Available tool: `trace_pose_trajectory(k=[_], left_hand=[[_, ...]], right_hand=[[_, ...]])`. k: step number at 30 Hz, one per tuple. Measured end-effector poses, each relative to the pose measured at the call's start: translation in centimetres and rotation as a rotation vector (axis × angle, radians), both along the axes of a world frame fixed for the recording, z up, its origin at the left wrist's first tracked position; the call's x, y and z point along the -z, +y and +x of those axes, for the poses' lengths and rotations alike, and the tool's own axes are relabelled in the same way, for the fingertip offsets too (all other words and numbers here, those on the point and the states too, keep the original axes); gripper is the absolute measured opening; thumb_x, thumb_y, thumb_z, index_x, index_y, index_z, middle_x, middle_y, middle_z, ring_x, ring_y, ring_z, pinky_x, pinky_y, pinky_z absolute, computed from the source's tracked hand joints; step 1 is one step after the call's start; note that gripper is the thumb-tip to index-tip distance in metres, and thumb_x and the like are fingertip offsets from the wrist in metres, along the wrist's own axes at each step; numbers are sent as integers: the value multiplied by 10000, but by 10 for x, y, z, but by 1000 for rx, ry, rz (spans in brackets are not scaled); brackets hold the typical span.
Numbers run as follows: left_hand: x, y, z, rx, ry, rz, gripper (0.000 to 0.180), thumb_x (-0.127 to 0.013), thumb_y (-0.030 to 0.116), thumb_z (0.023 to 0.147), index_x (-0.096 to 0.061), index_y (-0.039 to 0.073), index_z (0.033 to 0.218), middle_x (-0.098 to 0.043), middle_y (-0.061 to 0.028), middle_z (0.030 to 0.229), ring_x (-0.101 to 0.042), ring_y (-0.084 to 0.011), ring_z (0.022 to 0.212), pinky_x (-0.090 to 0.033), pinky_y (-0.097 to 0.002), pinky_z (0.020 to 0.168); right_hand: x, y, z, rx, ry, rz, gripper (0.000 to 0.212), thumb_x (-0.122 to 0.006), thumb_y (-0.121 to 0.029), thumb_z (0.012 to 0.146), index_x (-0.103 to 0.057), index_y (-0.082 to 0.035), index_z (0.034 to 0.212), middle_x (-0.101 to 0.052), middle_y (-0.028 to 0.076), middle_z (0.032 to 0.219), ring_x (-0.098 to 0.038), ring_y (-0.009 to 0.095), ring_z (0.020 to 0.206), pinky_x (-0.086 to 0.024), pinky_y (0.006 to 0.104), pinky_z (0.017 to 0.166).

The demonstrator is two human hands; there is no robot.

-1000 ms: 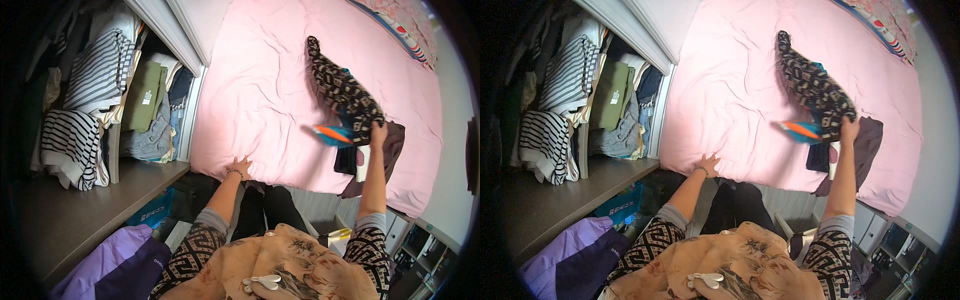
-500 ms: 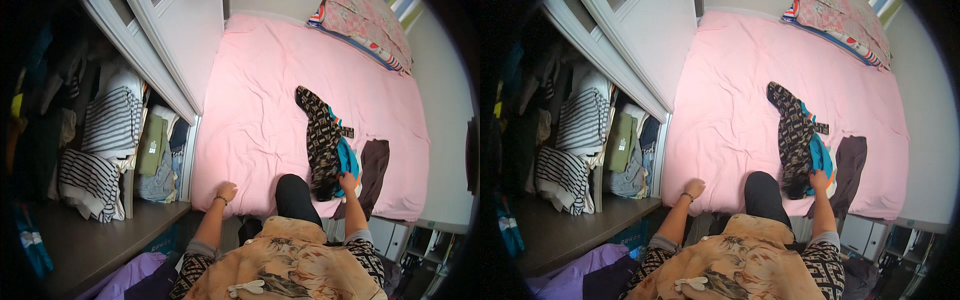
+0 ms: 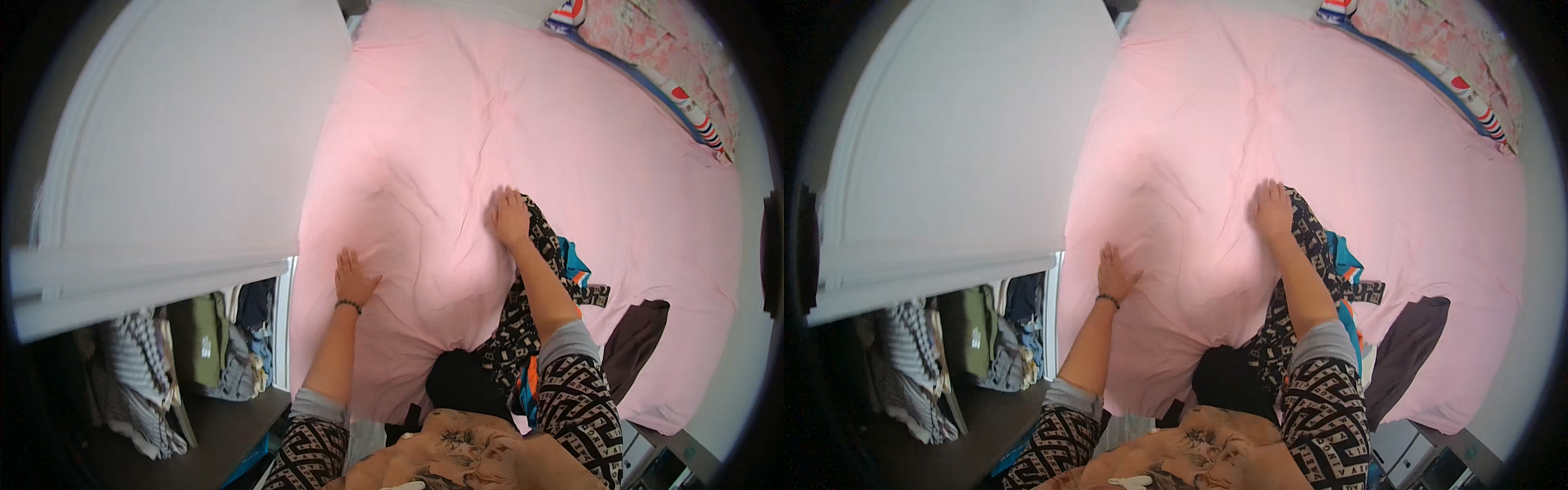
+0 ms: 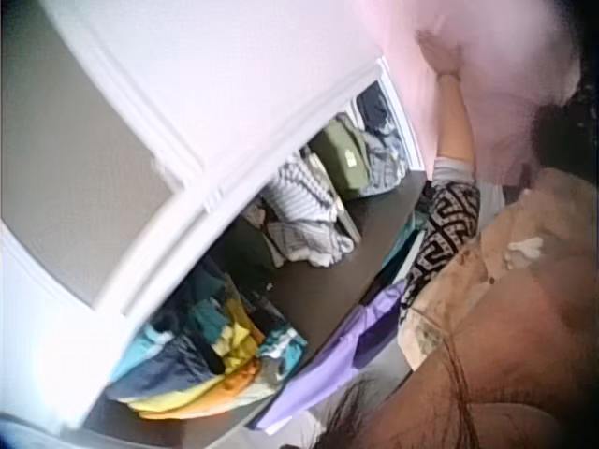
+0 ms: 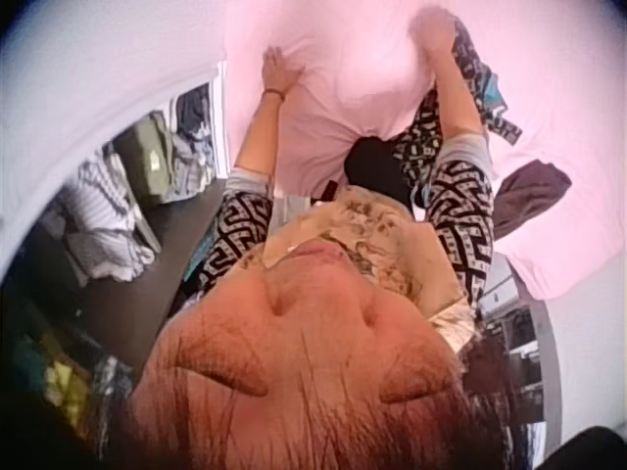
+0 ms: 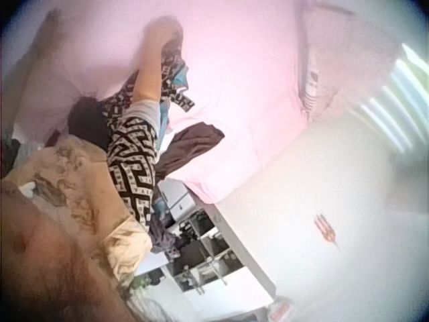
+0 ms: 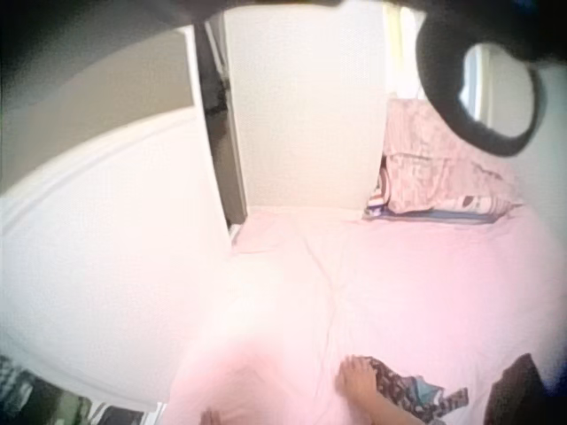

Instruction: The person folds several garments on a bed and places them into a wardrobe. They fold a pair of jeans, a patterned top, and a blue and orange top, then store them in the wardrobe. The person also smooths the pink bedsheet during the process.

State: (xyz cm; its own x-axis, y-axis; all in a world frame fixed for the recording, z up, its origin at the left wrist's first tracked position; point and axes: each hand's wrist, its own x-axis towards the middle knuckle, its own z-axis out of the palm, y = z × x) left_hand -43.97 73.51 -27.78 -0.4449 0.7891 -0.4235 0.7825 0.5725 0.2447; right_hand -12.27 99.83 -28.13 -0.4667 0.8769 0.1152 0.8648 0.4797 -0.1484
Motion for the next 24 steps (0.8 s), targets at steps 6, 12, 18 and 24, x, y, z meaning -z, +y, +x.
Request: trace_pose_trajectory(k=[6,12,18,24], left_hand=[[22,77,3,41,17,-382,1303,-770,619,648,-45,-50,1498,-25,-213,1584,-29,-323,1475,-113,-413,1194],[24,79,1,63,45,-449,1329,-799,595,626,-48,-92,1480,-33,-249,1572,-35,-349,1469,-102,-408,1196],[26,87,0,168,94,-535,1328,-769,635,626,-76,-127,1464,-90,-277,1555,-48,-378,1461,-86,-414,1197],[19,89,-10,224,43,-581,1325,-722,688,633,-96,-138,1458,-108,-284,1550,-56,-397,1455,-79,-417,1197]], right_hand=[[74,130,-8,203,41,114,621,-500,-360,937,-407,88,1358,-368,261,1452,-335,412,1353,-271,480,1126],[93,180,-24,306,174,212,601,-498,-348,959,-385,60,1387,-339,233,1481,-318,378,1371,-265,447,1138],[89,244,-61,300,59,173,576,-483,-317,953,-377,21,1407,-319,175,1507,-280,344,1396,-242,433,1154],[91,275,-77,234,108,194,577,-456,-297,966,-323,-4,1445,-256,117,1548,-218,274,1434,-188,400,1180]])
